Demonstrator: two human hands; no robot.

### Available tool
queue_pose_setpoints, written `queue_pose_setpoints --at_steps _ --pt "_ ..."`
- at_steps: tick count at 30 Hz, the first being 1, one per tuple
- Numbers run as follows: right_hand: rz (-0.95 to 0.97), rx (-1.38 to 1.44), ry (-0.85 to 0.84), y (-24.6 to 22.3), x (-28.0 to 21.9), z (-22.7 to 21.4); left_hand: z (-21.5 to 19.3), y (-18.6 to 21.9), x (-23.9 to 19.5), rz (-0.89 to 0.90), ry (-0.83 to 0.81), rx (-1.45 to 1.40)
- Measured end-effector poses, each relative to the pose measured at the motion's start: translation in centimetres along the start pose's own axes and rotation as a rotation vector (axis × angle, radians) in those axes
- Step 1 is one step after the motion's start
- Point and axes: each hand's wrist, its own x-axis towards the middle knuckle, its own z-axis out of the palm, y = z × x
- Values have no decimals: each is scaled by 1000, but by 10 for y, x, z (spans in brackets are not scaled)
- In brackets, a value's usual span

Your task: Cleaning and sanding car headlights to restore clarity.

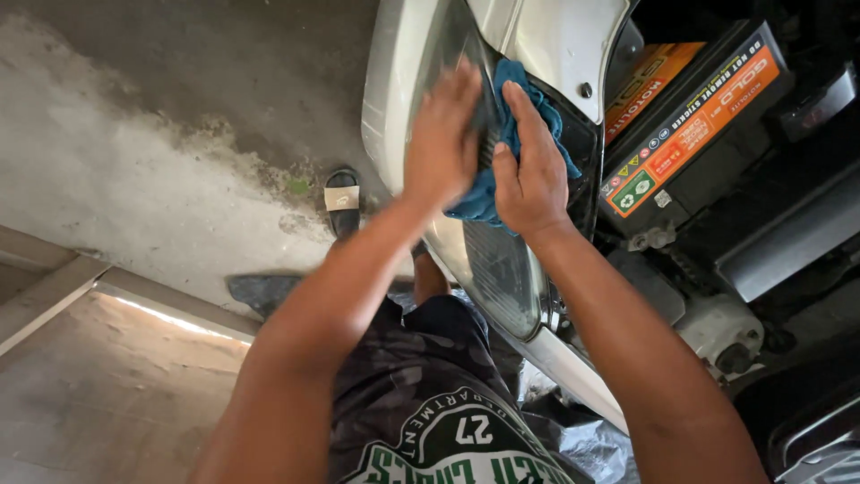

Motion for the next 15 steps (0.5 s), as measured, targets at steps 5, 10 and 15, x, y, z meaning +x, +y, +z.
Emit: queue_pose_setpoints --at_steps 5,10,15 --pt "27 1 -12 -2 -4 2 37 -58 67 -274 44 -202" --pt "-6 -35 16 1 3 0 1 -6 7 -73 90 -184" --pt "29 -29 0 -2 3 -1 30 -45 33 -55 119 -127"
